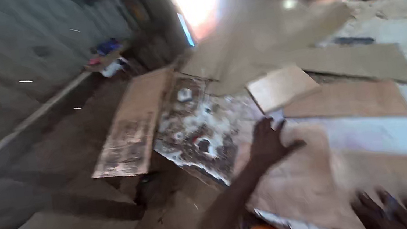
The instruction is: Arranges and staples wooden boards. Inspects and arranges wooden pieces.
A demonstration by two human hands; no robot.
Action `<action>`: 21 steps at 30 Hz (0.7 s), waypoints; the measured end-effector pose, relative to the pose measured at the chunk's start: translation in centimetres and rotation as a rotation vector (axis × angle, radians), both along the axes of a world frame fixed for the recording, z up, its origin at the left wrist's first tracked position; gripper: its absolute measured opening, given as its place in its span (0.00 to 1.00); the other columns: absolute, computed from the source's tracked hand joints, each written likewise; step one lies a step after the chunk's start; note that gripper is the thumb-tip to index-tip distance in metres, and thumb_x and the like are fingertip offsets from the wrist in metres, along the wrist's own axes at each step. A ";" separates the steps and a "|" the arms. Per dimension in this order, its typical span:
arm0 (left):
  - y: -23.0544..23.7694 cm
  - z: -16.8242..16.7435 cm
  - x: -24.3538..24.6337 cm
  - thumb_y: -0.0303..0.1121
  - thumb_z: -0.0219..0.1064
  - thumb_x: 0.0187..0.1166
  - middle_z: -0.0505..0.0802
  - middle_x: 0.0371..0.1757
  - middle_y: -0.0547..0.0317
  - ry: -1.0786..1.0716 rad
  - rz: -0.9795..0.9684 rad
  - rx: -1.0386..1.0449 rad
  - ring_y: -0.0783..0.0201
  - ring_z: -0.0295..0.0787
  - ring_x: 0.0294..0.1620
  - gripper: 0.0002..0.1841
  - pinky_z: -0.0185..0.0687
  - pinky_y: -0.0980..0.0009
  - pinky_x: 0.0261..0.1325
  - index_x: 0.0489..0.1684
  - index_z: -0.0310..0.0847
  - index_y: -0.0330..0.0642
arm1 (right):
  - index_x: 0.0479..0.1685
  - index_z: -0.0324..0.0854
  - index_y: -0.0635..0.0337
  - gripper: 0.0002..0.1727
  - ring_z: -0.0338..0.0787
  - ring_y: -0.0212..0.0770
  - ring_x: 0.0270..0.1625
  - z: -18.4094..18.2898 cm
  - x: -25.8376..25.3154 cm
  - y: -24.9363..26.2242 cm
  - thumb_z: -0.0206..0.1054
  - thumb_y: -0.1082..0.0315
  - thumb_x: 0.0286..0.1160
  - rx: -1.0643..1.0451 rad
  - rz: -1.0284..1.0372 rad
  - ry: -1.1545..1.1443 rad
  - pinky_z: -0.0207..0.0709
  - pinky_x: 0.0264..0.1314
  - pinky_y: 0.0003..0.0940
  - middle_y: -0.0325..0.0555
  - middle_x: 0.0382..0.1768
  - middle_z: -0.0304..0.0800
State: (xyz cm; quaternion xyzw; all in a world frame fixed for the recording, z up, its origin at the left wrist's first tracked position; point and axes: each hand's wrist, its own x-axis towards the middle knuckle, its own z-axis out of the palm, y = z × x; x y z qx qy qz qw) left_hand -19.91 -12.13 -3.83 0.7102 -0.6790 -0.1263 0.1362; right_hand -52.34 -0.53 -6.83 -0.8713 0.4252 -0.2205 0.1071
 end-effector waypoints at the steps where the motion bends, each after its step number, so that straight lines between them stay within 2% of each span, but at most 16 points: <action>1: 0.3 -0.5 -0.2 0.78 0.59 0.68 0.76 0.84 0.46 -0.020 -0.022 -0.009 0.44 0.65 0.87 0.46 0.54 0.43 0.90 0.84 0.73 0.60 | 0.69 0.86 0.47 0.43 0.69 0.64 0.86 -0.2 0.0 0.3 0.72 0.26 0.60 -0.049 -0.024 -0.008 0.45 0.89 0.73 0.50 0.75 0.84; 2: 0.4 -0.9 -0.4 0.78 0.59 0.68 0.77 0.82 0.44 -0.033 -0.037 -0.031 0.42 0.66 0.87 0.46 0.56 0.41 0.89 0.83 0.74 0.58 | 0.67 0.87 0.43 0.42 0.73 0.60 0.84 -0.5 0.0 0.5 0.68 0.23 0.60 -0.101 -0.058 -0.007 0.51 0.88 0.70 0.45 0.73 0.87; 3: 0.2 -1.0 -0.5 0.79 0.59 0.67 0.78 0.81 0.43 -0.048 -0.040 -0.052 0.41 0.67 0.85 0.47 0.58 0.40 0.88 0.82 0.75 0.56 | 0.66 0.88 0.42 0.41 0.75 0.60 0.83 -0.8 0.1 0.4 0.68 0.23 0.60 -0.115 -0.075 -0.024 0.53 0.88 0.72 0.45 0.71 0.88; 6: -0.3 -0.9 -0.4 0.80 0.59 0.65 0.81 0.76 0.42 -0.070 -0.036 -0.100 0.40 0.70 0.82 0.47 0.61 0.38 0.84 0.79 0.77 0.55 | 0.65 0.90 0.41 0.39 0.73 0.55 0.85 -0.8 0.1 0.5 0.72 0.26 0.59 -0.089 -0.099 -0.044 0.49 0.91 0.70 0.40 0.74 0.87; 8: -0.1 -0.9 -0.6 0.80 0.58 0.65 0.81 0.75 0.43 -0.076 -0.025 -0.114 0.40 0.70 0.81 0.47 0.61 0.39 0.84 0.77 0.78 0.54 | 0.66 0.89 0.43 0.39 0.70 0.55 0.87 -0.8 0.1 0.8 0.73 0.27 0.59 -0.089 -0.090 -0.048 0.45 0.92 0.70 0.41 0.74 0.86; 11: -0.1 -1.1 -0.9 0.81 0.54 0.66 0.80 0.75 0.45 -0.109 0.004 -0.119 0.41 0.69 0.82 0.48 0.58 0.41 0.85 0.77 0.77 0.54 | 0.69 0.88 0.46 0.40 0.66 0.57 0.89 -0.2 0.2 0.9 0.72 0.29 0.61 -0.061 -0.062 -0.016 0.42 0.92 0.71 0.43 0.77 0.84; 15: -0.1 -1.0 -0.9 0.83 0.53 0.65 0.81 0.76 0.53 -0.138 0.040 -0.099 0.49 0.69 0.83 0.48 0.47 0.38 0.88 0.78 0.76 0.58 | 0.75 0.83 0.49 0.41 0.60 0.60 0.91 0.1 0.0 1.2 0.66 0.34 0.63 -0.013 -0.029 0.008 0.38 0.92 0.74 0.45 0.82 0.77; 19: 0.0 -1.0 -0.9 0.84 0.52 0.64 0.80 0.78 0.55 -0.136 0.061 -0.090 0.51 0.68 0.85 0.49 0.44 0.39 0.90 0.79 0.75 0.59 | 0.76 0.82 0.52 0.47 0.58 0.65 0.91 -0.1 0.8 1.7 0.65 0.27 0.62 -0.041 -0.063 0.009 0.35 0.89 0.80 0.49 0.82 0.77; 21: 0.0 -1.1 -0.9 0.84 0.51 0.64 0.80 0.77 0.55 -0.138 0.064 -0.097 0.52 0.68 0.85 0.49 0.45 0.39 0.90 0.79 0.75 0.60 | 0.74 0.84 0.51 0.44 0.60 0.64 0.91 -0.3 1.2 1.8 0.64 0.28 0.63 -0.062 -0.095 0.008 0.36 0.89 0.79 0.48 0.81 0.78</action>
